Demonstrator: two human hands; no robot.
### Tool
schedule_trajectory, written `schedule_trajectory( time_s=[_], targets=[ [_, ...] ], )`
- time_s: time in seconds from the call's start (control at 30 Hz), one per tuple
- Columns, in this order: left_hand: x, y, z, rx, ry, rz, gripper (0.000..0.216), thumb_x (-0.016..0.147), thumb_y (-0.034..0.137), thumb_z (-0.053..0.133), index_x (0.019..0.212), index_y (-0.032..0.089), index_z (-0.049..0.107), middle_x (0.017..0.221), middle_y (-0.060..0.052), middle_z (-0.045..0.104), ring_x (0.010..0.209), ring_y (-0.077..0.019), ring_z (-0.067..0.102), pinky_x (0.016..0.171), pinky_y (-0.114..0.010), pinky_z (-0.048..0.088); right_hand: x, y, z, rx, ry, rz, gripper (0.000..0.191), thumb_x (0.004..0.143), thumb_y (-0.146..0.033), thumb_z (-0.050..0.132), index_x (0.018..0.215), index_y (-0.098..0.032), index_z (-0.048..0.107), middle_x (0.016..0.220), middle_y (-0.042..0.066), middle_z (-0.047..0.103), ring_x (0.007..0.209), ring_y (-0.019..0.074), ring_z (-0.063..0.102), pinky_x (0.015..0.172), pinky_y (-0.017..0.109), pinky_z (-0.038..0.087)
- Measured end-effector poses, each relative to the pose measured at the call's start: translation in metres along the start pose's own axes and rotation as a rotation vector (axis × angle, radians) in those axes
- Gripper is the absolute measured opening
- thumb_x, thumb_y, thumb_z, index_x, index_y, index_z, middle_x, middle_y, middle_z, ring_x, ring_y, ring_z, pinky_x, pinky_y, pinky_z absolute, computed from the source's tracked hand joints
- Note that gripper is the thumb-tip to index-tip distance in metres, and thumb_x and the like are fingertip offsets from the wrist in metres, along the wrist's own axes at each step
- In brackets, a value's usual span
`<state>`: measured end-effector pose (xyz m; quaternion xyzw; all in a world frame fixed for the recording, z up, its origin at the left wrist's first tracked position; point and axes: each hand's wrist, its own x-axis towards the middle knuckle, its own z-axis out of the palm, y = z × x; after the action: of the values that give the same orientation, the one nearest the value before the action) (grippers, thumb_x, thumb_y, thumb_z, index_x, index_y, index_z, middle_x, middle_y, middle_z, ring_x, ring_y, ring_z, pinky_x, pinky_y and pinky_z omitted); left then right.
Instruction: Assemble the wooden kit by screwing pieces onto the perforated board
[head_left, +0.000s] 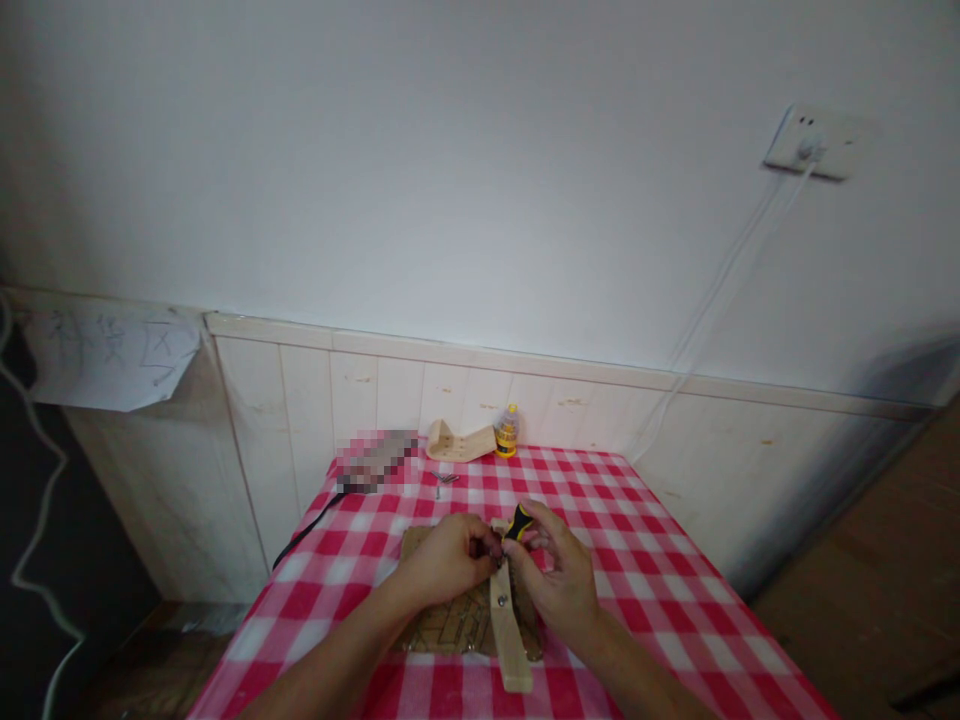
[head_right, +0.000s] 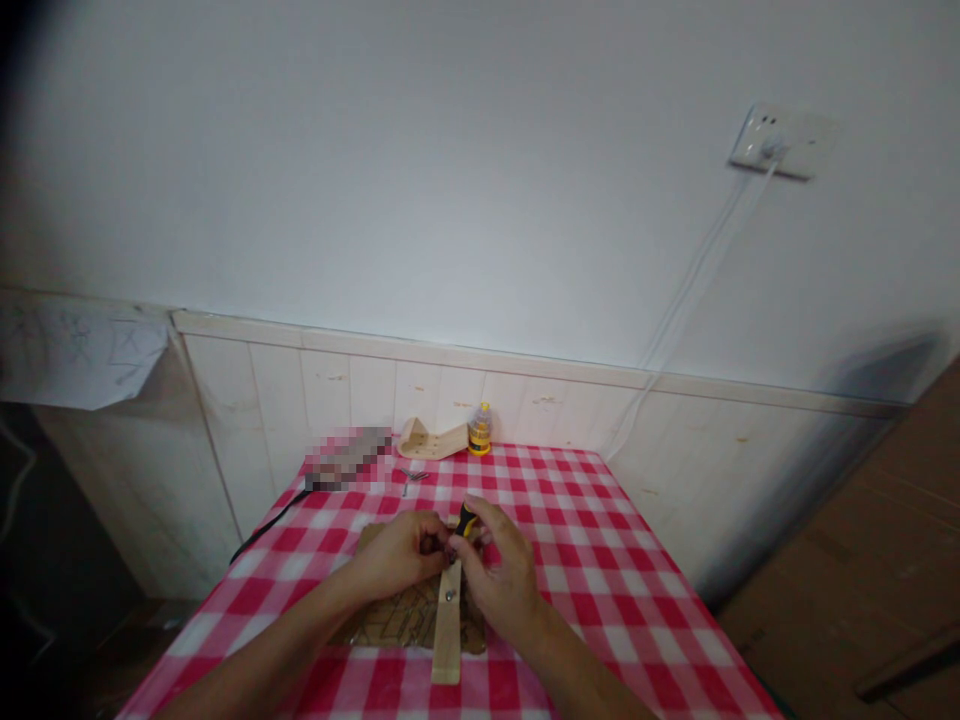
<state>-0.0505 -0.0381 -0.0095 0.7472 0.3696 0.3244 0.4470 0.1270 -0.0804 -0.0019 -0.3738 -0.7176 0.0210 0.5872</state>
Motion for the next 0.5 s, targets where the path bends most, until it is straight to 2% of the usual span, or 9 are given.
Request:
schedule_trajectory(
  time_s=[0.17,0.27,0.5],
  targets=[
    [0.0017,-0.0068,0.0012,-0.024,-0.012,0.005,0.015,0.072,0.015,0.063,0.082,0.014,0.074,0.08,-0.003,0.072,0.069,-0.016,0.062,0.06,-0.023,0.043,-0.0044,0.0013,-0.0028,0.066,-0.055,0.025,0.053,0.09,-0.011,0.061,0.139,-0.03,0.054,0.113,0.008,0.076,0.087,0.0217,0.079,0.076,0.032,0.067],
    [0.0027,-0.0094,0.0023,-0.036,-0.017,0.006,0.016,0.072,0.015,0.062,0.083,0.014,0.074,0.08,-0.004,0.073,0.069,-0.0164,0.063,0.06,-0.024,0.044,-0.0047,-0.0008,-0.0023,0.139,-0.088,0.034,0.053,0.092,-0.008,0.057,0.141,-0.03,0.051,0.114,0.008,0.077,0.095,0.0225,0.079,0.081,0.033,0.067],
    [0.0016,-0.0047,0.0023,-0.036,-0.012,0.011,0.017,0.072,0.015,0.062,0.083,0.015,0.075,0.083,-0.005,0.076,0.072,-0.0178,0.066,0.063,-0.024,0.045,-0.0048,-0.0003,-0.0011,0.122,-0.086,0.044,0.052,0.093,-0.011,0.059,0.141,-0.03,0.053,0.114,0.008,0.077,0.094,0.0221,0.079,0.083,0.033,0.066]
  ],
)
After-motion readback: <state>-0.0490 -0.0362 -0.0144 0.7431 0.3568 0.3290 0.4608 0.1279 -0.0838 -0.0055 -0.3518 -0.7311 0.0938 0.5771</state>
